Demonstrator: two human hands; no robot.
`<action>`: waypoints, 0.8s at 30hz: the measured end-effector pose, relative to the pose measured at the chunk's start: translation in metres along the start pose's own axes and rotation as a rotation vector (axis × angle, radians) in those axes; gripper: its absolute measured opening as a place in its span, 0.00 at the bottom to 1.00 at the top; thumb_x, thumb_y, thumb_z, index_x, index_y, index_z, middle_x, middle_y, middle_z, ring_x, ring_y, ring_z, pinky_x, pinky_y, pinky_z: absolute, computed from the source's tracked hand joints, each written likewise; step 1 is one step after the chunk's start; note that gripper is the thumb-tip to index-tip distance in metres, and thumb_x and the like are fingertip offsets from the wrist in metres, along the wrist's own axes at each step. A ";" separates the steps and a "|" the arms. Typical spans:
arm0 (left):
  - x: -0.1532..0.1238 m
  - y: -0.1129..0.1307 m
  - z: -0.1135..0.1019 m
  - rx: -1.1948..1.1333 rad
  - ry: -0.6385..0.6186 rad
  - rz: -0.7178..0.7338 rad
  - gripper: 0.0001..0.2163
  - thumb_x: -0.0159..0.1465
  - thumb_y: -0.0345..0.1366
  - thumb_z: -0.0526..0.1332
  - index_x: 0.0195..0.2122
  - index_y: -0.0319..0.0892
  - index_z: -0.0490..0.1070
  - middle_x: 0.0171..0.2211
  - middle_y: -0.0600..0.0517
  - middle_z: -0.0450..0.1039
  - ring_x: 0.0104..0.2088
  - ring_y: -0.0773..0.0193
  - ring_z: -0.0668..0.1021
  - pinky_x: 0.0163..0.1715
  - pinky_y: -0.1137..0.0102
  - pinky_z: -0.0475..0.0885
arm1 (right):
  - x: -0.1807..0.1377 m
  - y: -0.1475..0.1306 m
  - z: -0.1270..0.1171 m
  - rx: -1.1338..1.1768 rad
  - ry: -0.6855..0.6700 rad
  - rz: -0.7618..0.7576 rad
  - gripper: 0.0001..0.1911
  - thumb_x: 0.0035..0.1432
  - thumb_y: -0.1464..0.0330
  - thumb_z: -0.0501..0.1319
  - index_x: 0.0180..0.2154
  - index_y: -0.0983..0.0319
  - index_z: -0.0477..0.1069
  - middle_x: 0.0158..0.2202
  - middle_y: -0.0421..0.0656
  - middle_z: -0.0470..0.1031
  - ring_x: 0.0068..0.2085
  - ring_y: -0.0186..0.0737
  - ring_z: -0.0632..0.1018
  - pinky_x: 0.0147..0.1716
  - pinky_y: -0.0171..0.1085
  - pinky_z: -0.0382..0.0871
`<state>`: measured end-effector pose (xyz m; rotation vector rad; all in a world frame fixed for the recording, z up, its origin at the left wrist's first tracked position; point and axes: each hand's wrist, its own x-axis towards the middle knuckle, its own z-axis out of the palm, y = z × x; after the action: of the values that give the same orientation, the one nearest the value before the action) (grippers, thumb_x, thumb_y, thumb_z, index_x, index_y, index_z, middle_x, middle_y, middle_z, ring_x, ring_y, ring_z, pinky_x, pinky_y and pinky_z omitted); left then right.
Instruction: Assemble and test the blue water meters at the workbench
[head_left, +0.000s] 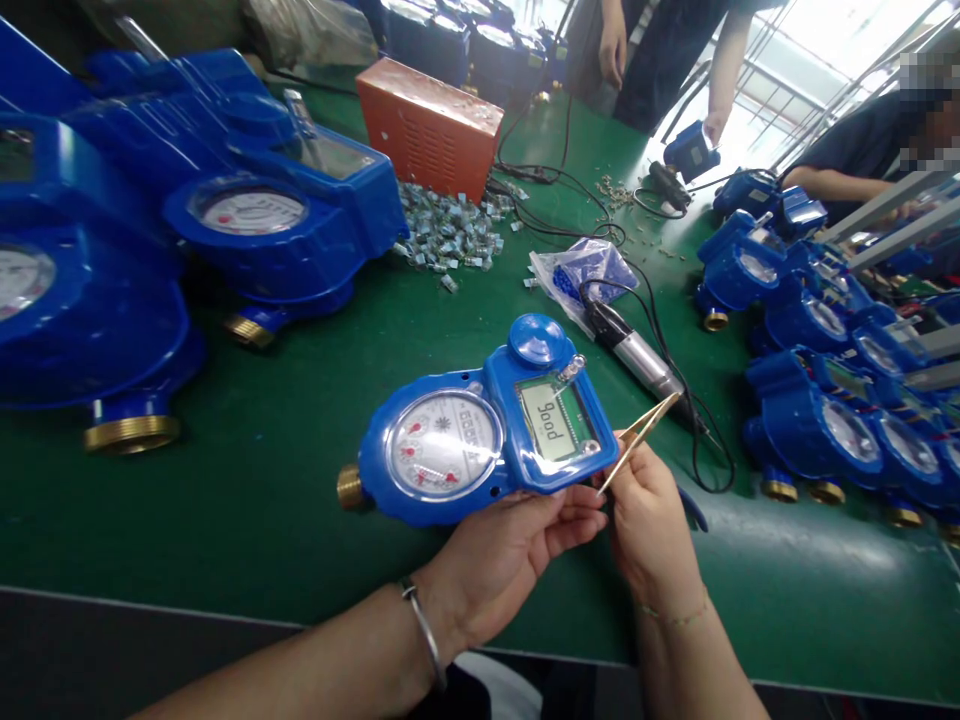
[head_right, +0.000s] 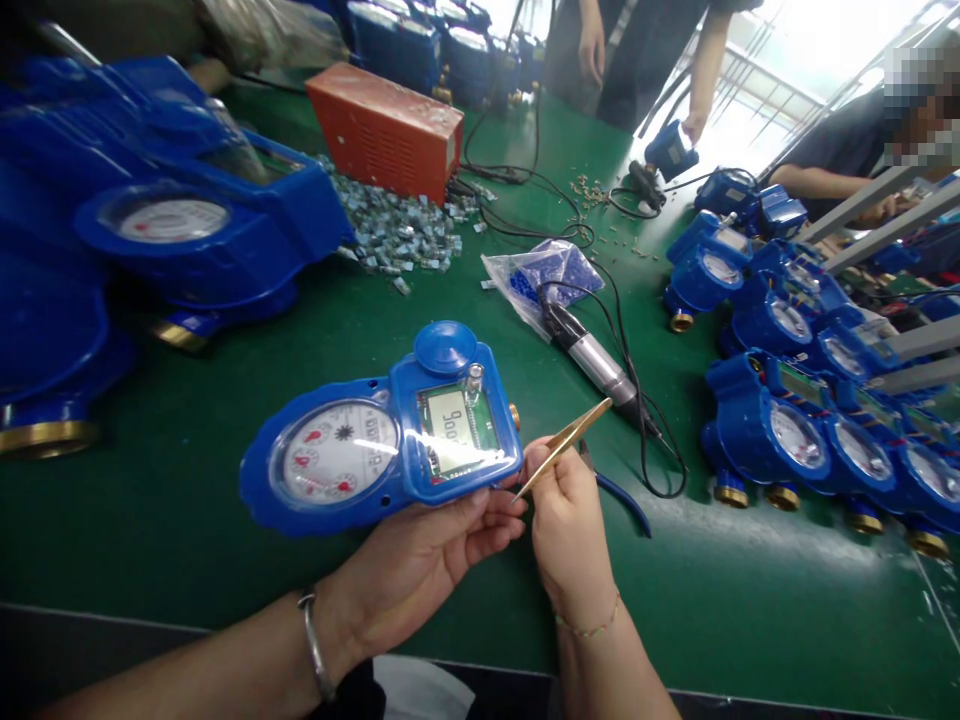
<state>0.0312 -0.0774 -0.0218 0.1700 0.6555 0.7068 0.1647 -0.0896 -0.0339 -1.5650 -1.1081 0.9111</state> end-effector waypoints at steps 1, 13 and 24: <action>0.000 0.000 0.000 -0.004 -0.003 -0.001 0.07 0.62 0.25 0.59 0.37 0.32 0.77 0.32 0.44 0.79 0.33 0.63 0.79 0.38 0.71 0.75 | 0.000 0.000 0.001 0.012 -0.009 -0.002 0.14 0.65 0.61 0.50 0.31 0.62 0.63 0.26 0.37 0.66 0.27 0.33 0.69 0.27 0.32 0.65; -0.001 -0.001 -0.005 -0.010 -0.032 -0.010 0.05 0.61 0.28 0.62 0.35 0.33 0.77 0.34 0.45 0.78 0.34 0.64 0.79 0.38 0.72 0.75 | -0.020 -0.011 0.001 -0.304 0.243 -0.410 0.08 0.64 0.73 0.51 0.34 0.60 0.67 0.31 0.37 0.68 0.33 0.32 0.69 0.34 0.33 0.61; -0.003 -0.001 -0.003 0.003 -0.010 -0.017 0.05 0.60 0.30 0.63 0.33 0.34 0.77 0.34 0.45 0.78 0.36 0.62 0.78 0.38 0.71 0.73 | -0.024 -0.016 0.003 -0.446 0.243 -0.552 0.09 0.62 0.76 0.51 0.37 0.59 0.66 0.34 0.40 0.68 0.36 0.37 0.71 0.36 0.36 0.62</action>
<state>0.0281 -0.0800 -0.0236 0.1707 0.6475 0.6885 0.1509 -0.1100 -0.0181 -1.5366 -1.5235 0.1017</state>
